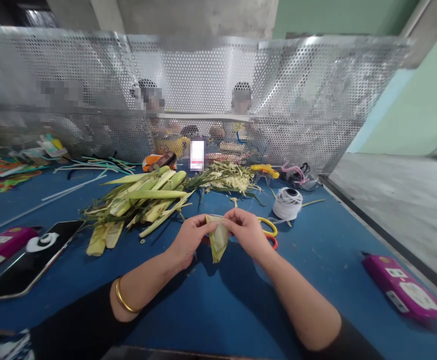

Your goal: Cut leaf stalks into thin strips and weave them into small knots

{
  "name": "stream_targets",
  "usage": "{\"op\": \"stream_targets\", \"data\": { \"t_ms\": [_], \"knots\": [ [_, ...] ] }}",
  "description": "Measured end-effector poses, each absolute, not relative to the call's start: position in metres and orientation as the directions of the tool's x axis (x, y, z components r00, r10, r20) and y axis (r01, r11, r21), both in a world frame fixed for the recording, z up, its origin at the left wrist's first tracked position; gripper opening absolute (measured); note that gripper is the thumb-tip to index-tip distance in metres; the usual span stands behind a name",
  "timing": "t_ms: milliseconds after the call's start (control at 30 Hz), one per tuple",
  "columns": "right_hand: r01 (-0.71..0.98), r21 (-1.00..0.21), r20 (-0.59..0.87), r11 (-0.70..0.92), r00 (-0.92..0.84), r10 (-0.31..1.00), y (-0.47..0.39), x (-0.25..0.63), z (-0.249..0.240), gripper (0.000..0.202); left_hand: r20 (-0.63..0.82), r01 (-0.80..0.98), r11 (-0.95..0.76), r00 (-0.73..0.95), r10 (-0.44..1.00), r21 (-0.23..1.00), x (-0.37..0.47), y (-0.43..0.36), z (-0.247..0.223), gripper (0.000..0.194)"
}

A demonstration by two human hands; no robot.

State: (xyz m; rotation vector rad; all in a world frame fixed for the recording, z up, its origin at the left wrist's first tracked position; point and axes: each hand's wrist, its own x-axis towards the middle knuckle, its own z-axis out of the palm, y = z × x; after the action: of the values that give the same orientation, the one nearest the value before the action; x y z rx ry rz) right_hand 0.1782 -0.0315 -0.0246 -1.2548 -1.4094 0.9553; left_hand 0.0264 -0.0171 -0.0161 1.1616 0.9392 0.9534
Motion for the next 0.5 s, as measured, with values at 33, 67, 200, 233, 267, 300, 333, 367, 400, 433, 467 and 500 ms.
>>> {"op": "stream_targets", "data": {
  "t_ms": [33,67,200,233,267,300,333,367,400,433,467,500],
  "knots": [
    [0.194,-0.971,0.145,0.139,0.017,0.989,-0.0311,0.1789,-0.0251,0.023,-0.095,-0.109,0.136,0.321,0.942,0.985,0.0263,-0.0171,-0.0165,0.019],
    [0.182,-0.975,0.131,0.127,0.011,0.991,-0.0308,0.1792,-0.0256,0.024,-0.094,-0.107,0.134,0.319,0.943,0.985,0.0264,-0.0169,-0.0171,0.021],
    [0.169,-0.975,0.145,0.143,-0.002,0.989,-0.0305,0.1771,-0.0282,0.025,-0.092,-0.092,0.123,0.291,0.952,0.988,0.0279,-0.0161,-0.0202,0.026],
    [0.17,-0.973,0.158,0.155,0.005,0.987,-0.0306,0.1762,-0.0287,0.025,-0.084,-0.092,0.114,0.287,0.954,0.989,0.0283,-0.0159,-0.0207,0.025],
    [0.172,-0.971,0.172,0.167,0.013,0.985,-0.0308,0.1753,-0.0291,0.025,-0.073,-0.093,0.104,0.285,0.956,0.99,0.0286,-0.0159,-0.0211,0.025],
    [0.174,-0.968,0.184,0.178,0.022,0.983,-0.0309,0.1745,-0.0293,0.024,-0.061,-0.095,0.091,0.285,0.957,0.991,0.0288,-0.0159,-0.0212,0.024],
    [0.178,-0.967,0.192,0.184,0.029,0.981,-0.0309,0.1739,-0.0294,0.024,-0.05,-0.096,0.08,0.286,0.957,0.992,0.0288,-0.016,-0.0212,0.024],
    [0.181,-0.966,0.193,0.184,0.037,0.98,-0.031,0.1735,-0.0293,0.023,-0.04,-0.095,0.071,0.287,0.957,0.993,0.0287,-0.0162,-0.021,0.024],
    [0.178,-0.968,0.19,0.179,0.048,0.981,-0.031,0.1732,-0.0291,0.023,-0.035,-0.095,0.065,0.29,0.957,0.993,0.0286,-0.0164,-0.0207,0.024],
    [0.169,-0.97,0.185,0.173,0.06,0.981,-0.0312,0.1729,-0.0288,0.023,-0.033,-0.093,0.063,0.292,0.956,0.994,0.0284,-0.0166,-0.0204,0.023],
    [0.159,-0.973,0.18,0.168,0.071,0.981,-0.0314,0.1726,-0.0284,0.023,-0.033,-0.091,0.062,0.294,0.955,0.994,0.0283,-0.0167,-0.0202,0.023],
    [0.152,-0.974,0.179,0.165,0.081,0.981,-0.0317,0.1723,-0.0279,0.023,-0.034,-0.088,0.062,0.293,0.955,0.994,0.0282,-0.0167,-0.0201,0.023]
  ]
}}
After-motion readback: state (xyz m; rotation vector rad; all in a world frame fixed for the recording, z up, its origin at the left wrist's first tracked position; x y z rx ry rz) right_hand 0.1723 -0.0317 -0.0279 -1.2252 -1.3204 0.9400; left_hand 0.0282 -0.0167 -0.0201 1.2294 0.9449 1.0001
